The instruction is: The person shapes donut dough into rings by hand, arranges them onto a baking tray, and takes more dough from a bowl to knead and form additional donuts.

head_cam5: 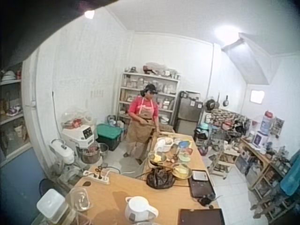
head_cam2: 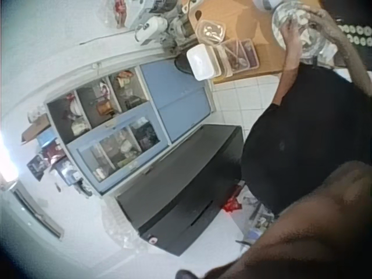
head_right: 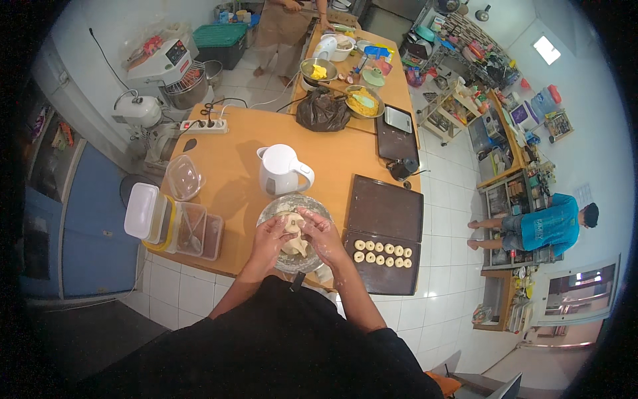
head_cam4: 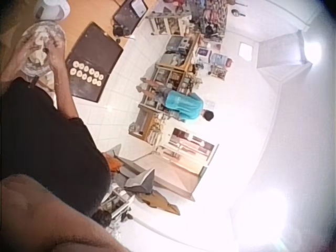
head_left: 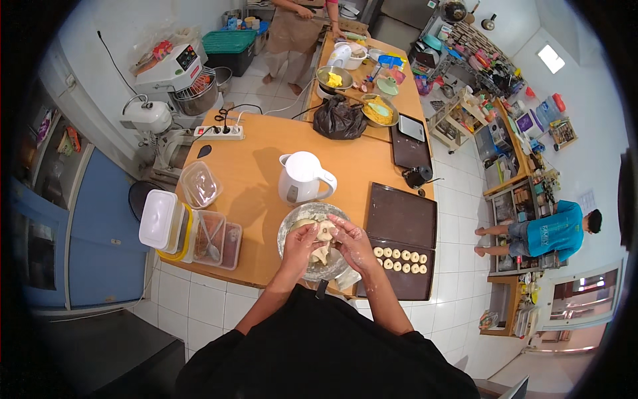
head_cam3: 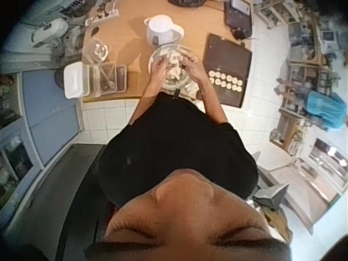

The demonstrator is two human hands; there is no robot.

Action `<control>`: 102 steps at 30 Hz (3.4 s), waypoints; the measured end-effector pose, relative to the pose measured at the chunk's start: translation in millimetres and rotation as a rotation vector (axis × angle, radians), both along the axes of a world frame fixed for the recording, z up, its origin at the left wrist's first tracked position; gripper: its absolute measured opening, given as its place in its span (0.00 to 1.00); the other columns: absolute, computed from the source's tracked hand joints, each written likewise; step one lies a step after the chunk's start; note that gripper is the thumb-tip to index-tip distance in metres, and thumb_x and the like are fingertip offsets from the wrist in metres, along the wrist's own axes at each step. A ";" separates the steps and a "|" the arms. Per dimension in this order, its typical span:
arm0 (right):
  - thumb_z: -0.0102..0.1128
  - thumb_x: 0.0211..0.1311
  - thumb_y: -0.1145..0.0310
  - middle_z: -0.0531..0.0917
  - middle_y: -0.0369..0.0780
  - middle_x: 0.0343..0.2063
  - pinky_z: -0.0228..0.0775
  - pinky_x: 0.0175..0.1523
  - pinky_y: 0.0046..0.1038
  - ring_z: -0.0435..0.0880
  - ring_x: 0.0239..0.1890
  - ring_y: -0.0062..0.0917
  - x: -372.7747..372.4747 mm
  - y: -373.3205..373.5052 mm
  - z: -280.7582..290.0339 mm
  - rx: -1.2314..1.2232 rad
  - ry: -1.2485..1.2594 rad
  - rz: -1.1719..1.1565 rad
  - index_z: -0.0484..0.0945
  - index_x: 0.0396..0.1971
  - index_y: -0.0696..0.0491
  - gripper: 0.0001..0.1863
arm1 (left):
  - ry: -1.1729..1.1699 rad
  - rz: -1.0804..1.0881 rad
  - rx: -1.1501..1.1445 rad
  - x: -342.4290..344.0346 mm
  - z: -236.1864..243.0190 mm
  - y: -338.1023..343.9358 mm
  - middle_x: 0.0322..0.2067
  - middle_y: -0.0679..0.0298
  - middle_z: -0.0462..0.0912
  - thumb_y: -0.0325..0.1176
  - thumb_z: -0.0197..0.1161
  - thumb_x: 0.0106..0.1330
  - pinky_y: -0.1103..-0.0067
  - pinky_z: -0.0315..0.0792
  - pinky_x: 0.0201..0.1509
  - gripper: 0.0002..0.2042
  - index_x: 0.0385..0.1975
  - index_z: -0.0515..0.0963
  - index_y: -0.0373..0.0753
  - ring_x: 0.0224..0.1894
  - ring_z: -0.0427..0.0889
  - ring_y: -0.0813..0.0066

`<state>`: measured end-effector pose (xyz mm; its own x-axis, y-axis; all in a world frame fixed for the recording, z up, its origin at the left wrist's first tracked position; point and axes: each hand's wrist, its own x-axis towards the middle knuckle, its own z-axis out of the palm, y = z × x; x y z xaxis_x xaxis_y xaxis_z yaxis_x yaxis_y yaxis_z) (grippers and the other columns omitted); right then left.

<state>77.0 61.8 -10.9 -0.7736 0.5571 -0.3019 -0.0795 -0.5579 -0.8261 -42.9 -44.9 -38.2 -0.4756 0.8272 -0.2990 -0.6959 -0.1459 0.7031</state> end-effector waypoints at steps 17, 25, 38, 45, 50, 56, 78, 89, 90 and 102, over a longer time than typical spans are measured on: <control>0.59 0.67 0.73 0.82 0.38 0.45 0.75 0.51 0.30 0.82 0.46 0.23 -3.4 -0.7 -10.6 -0.073 0.026 -0.038 0.74 0.55 0.55 0.17 | 0.168 -0.047 -0.038 -5.1 -15.4 -2.0 0.41 0.61 0.83 0.33 0.60 0.71 0.79 0.80 0.44 0.12 0.46 0.79 0.31 0.40 0.83 0.78; 0.58 0.69 0.70 0.79 0.38 0.51 0.74 0.50 0.32 0.79 0.51 0.25 2.8 -0.1 -25.1 -0.271 0.173 0.058 0.73 0.55 0.50 0.16 | 0.428 -0.037 -0.144 -4.8 -8.5 -2.5 0.34 0.63 0.85 0.27 0.65 0.65 0.83 0.76 0.41 0.10 0.41 0.80 0.28 0.36 0.81 0.82; 0.56 0.71 0.67 0.81 0.40 0.46 0.76 0.50 0.30 0.80 0.48 0.26 5.8 0.7 -20.9 -0.332 0.251 -0.034 0.76 0.49 0.55 0.11 | -0.145 -0.069 -0.012 -1.9 7.6 -1.6 0.38 0.62 0.85 0.38 0.56 0.74 0.79 0.78 0.44 0.13 0.43 0.79 0.34 0.40 0.84 0.76; 0.56 0.72 0.63 0.81 0.34 0.42 0.72 0.44 0.25 0.80 0.44 0.20 2.4 -8.7 -20.0 -0.201 0.127 -0.083 0.78 0.46 0.52 0.11 | -0.094 0.004 0.013 9.3 -9.5 3.2 0.38 0.61 0.85 0.42 0.53 0.76 0.79 0.78 0.42 0.16 0.42 0.79 0.34 0.37 0.84 0.76; 0.55 0.71 0.68 0.81 0.39 0.46 0.74 0.53 0.34 0.80 0.49 0.26 4.0 -9.9 -23.5 -0.269 0.179 -0.108 0.74 0.51 0.54 0.12 | -0.057 0.034 -0.017 8.1 -11.2 2.3 0.38 0.61 0.84 0.36 0.59 0.72 0.80 0.79 0.40 0.12 0.41 0.79 0.32 0.36 0.83 0.77; 0.60 0.66 0.73 0.83 0.37 0.43 0.73 0.47 0.22 0.81 0.43 0.19 9.9 -3.0 -30.0 0.028 -0.010 -0.103 0.74 0.54 0.56 0.17 | 0.122 0.015 -0.061 7.0 -18.8 2.0 0.38 0.62 0.84 0.29 0.64 0.68 0.83 0.78 0.39 0.11 0.44 0.79 0.29 0.37 0.82 0.80; 0.62 0.65 0.71 0.85 0.35 0.40 0.72 0.44 0.19 0.81 0.39 0.14 59.3 6.2 -28.1 0.169 -0.202 -0.286 0.77 0.53 0.57 0.17 | 0.240 -0.196 -0.075 31.6 -22.0 28.0 0.44 0.59 0.83 0.28 0.60 0.70 0.81 0.79 0.46 0.14 0.53 0.76 0.29 0.43 0.82 0.78; 0.61 0.66 0.72 0.85 0.36 0.40 0.74 0.42 0.19 0.81 0.38 0.14 126.3 18.6 -49.6 0.145 -0.285 -0.449 0.76 0.52 0.58 0.16 | 0.366 -0.381 -0.117 82.8 -33.2 67.5 0.42 0.60 0.84 0.25 0.61 0.68 0.81 0.78 0.46 0.14 0.51 0.77 0.29 0.41 0.83 0.78; 0.61 0.66 0.72 0.85 0.36 0.40 0.75 0.42 0.19 0.81 0.37 0.14 131.8 19.4 -49.4 0.166 -0.277 -0.464 0.77 0.52 0.59 0.16 | 0.367 -0.398 -0.118 88.1 -37.4 71.4 0.42 0.60 0.84 0.25 0.61 0.68 0.81 0.78 0.46 0.14 0.51 0.77 0.29 0.41 0.83 0.78; 0.60 0.65 0.72 0.84 0.35 0.37 0.73 0.37 0.20 0.80 0.34 0.15 223.2 39.0 -68.0 0.203 -0.365 -0.700 0.78 0.49 0.59 0.14 | 0.354 -0.622 -0.088 177.9 -68.9 129.6 0.37 0.61 0.84 0.25 0.60 0.69 0.82 0.78 0.43 0.11 0.49 0.78 0.30 0.37 0.83 0.78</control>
